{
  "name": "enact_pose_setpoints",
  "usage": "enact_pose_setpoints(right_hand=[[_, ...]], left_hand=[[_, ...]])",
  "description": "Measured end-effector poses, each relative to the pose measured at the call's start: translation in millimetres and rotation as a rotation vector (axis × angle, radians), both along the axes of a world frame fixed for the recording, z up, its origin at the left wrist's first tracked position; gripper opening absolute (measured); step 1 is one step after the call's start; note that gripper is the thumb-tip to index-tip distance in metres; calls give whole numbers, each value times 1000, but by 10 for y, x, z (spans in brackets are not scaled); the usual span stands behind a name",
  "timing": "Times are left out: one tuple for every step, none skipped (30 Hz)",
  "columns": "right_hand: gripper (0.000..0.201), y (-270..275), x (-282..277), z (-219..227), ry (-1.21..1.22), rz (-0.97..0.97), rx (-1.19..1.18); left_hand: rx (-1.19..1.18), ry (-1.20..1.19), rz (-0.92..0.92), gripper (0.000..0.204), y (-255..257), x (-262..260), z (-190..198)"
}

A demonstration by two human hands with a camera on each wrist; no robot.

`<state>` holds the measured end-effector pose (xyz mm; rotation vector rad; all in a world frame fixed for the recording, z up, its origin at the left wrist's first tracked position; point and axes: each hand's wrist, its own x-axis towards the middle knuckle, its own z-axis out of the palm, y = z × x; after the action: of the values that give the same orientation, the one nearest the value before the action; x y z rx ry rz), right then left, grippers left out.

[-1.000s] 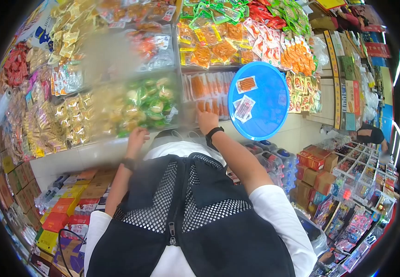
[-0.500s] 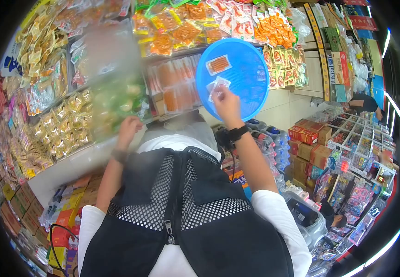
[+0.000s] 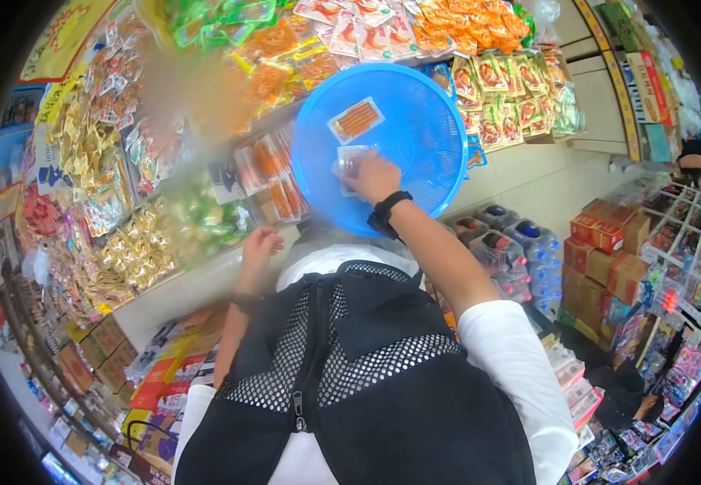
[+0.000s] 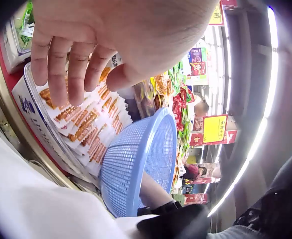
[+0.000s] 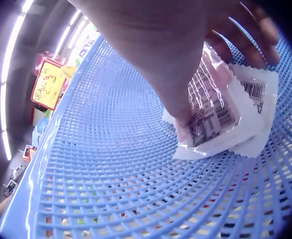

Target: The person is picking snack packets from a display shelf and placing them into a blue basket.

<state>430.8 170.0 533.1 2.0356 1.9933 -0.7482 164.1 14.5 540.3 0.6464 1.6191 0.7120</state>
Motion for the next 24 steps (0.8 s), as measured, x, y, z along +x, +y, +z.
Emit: enact_pose_setpoints(right_hand=[[64,-4,22,17,87,115,111],[64,12,48,-60,108,111,99],[56,49,68,-163,192,105,93],[48,77,74,-224,275,99,88],[48,104,89,-265,296,98,80],[43,168,109,-264,335,121,-20],[39,241,128,-247,374,144,-112],[39,286,144,-222,392,144,-102],[35,305,166,-192,478,117,-82],[32,316,189,-178,564,90,-64],[32,329,221,-186,580,87,-59],[31,342,254,-201,729,25,-60],[31,373,249,-153,878,-36,-60],[31,385,253,-105,894,-41,-54],[31,385,289,101,1063,-54,-86],[32,369,332,269,1230,-67,-117],[31,346,367,350,1216,-10,-89],[31,330,400,384,1224,-17,-81],[32,314,431,407,1176,21,-163],[35,284,461,447,1126,59,-245],[37,259,503,662,1225,56,-259],[37,236,528,709,1237,48,-251],[34,214,552,729,1241,110,-185],[32,190,571,724,1242,168,-121]], left_hand=[[-2,25,-8,19,8,99,55],[-16,46,-11,19,18,190,105],[1,47,-6,20,27,285,160],[19,47,0,21,49,386,259],[-5,82,-23,24,76,466,374],[-6,101,-24,24,79,528,396],[6,112,-43,25,101,576,413],[20,122,-64,26,128,624,432],[29,116,-50,26,169,703,523],[22,84,-48,25,197,742,532],[35,29,-23,25,240,796,565],[49,-25,1,24,297,855,607],[54,-9,-6,24,379,920,671],[97,-61,2,28,455,984,734],[136,-116,9,34,527,1062,813],[135,-105,-1,34,602,1160,892],[206,-100,0,41,687,1266,974],[278,-96,0,49,775,1341,1045],[271,-130,-42,59,851,1380,1097],[271,-123,-52,59,891,1425,1094],[288,-169,-64,58,930,1476,1087],[304,-214,-77,56,984,1513,1078],[355,-165,-154,56,1006,1461,877],[346,-158,-170,56,1036,1531,864]])
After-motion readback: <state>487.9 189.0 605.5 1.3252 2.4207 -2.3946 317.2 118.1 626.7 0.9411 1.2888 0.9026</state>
